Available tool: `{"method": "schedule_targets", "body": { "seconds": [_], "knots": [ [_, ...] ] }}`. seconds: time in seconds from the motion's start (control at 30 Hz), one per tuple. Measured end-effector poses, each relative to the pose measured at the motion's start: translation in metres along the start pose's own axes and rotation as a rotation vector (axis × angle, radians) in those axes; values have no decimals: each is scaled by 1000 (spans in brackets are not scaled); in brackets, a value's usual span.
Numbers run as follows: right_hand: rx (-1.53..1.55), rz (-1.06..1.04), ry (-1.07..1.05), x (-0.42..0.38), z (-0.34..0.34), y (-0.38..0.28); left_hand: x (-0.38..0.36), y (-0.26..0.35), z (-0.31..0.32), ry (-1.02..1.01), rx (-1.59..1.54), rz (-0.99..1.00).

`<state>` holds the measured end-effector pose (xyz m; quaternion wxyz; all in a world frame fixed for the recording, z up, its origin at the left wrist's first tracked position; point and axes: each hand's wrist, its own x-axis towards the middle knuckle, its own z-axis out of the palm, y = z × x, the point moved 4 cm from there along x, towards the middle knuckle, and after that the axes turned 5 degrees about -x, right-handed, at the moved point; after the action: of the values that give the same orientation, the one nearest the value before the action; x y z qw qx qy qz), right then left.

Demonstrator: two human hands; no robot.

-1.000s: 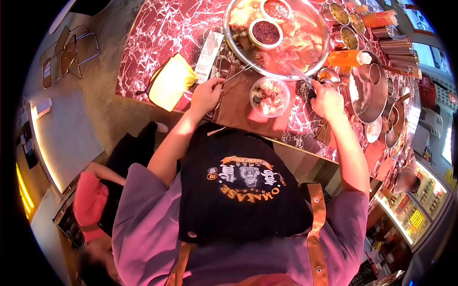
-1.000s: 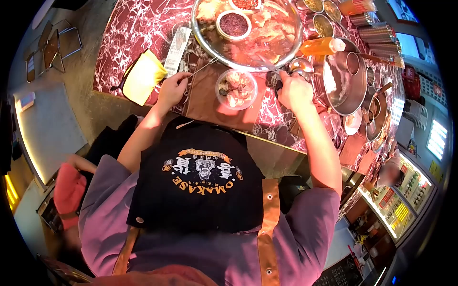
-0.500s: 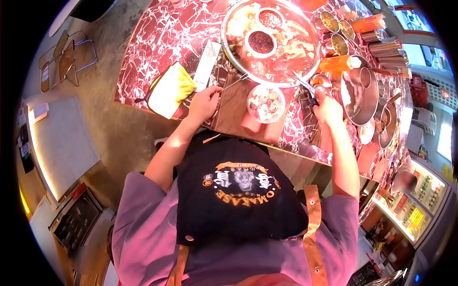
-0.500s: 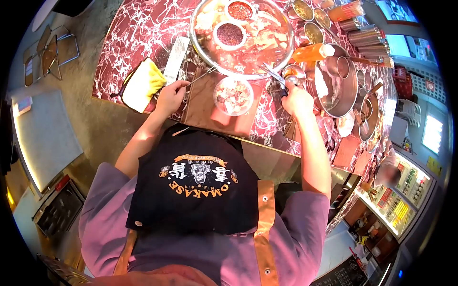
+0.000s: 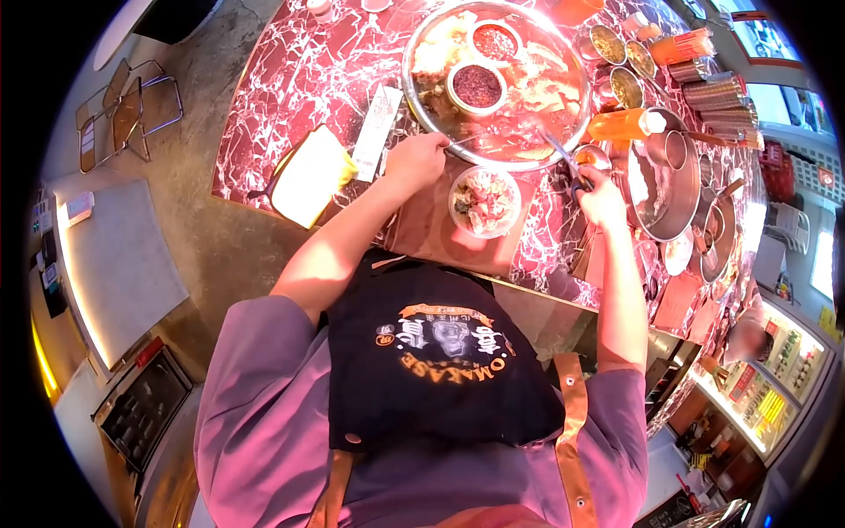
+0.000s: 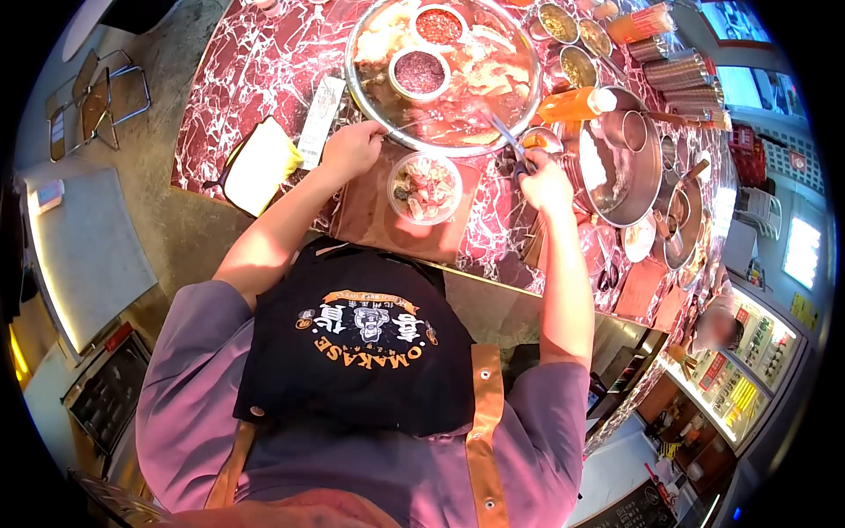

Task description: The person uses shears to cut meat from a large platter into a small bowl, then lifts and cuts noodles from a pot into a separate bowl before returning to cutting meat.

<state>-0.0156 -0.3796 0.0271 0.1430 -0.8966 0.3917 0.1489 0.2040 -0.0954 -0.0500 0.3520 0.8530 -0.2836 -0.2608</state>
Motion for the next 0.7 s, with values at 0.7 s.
{"method": "schedule_targets", "body": {
  "seconds": [0.7],
  "knots": [
    [657, 56, -420, 35, 6, 53, 27, -8, 39, -144, -393, 62]
  ]
}}
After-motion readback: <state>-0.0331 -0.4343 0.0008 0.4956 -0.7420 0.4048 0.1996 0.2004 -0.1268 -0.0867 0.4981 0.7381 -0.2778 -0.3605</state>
